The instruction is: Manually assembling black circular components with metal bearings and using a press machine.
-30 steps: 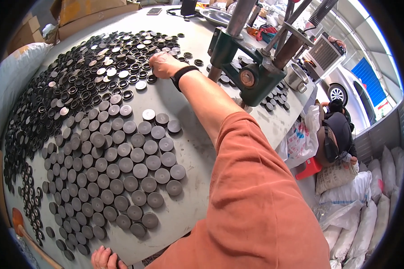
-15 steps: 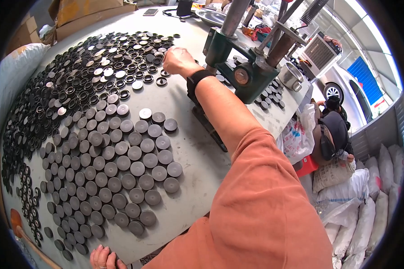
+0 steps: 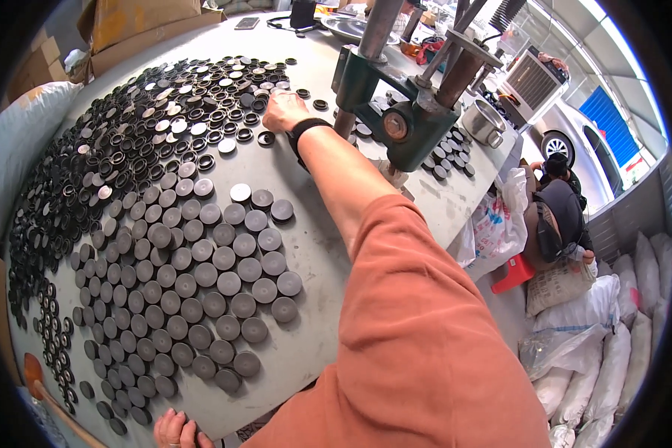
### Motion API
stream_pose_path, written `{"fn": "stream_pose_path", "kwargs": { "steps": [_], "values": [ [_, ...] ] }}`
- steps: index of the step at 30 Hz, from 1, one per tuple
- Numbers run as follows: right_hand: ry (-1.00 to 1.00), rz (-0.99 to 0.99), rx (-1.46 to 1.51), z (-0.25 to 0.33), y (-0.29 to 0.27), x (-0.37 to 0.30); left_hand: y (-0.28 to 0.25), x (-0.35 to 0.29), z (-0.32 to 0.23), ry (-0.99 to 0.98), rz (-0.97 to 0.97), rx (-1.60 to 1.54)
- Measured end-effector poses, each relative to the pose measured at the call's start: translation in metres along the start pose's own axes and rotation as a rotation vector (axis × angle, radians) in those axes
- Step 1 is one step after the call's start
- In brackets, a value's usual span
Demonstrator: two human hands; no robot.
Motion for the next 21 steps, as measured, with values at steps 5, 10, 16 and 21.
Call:
{"fn": "stream_pose_path", "kwargs": {
  "steps": [5,10,16,21],
  "values": [
    [-0.092,0.176,0.025,0.03,0.01,-0.041,-0.001,-0.003,-0.001,-0.006,-0.001,-0.003],
    [-0.264,-0.01,-0.173,0.049,0.007,-0.037,-0.002,-0.001,-0.002,0.005,-0.011,-0.009],
    [-0.187,0.315,2.031,0.021,0.028,-0.035,-0.003,-0.002,-0.001,-0.004,-0.022,-0.005],
    [-0.474,0.383,2.129,0.051,-0.009,-0.058,-0.002,-0.002,-0.002,-0.004,-0.022,-0.005]
  ]
}}
Point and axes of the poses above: each hand's wrist, its own x-axis towards the middle knuckle, its own y-axis out of the palm, z = x × y, the point moved 9 cm from there along x, towards the middle knuckle, and after that the axes turned 13 degrees about z, right-handed, at the moved point
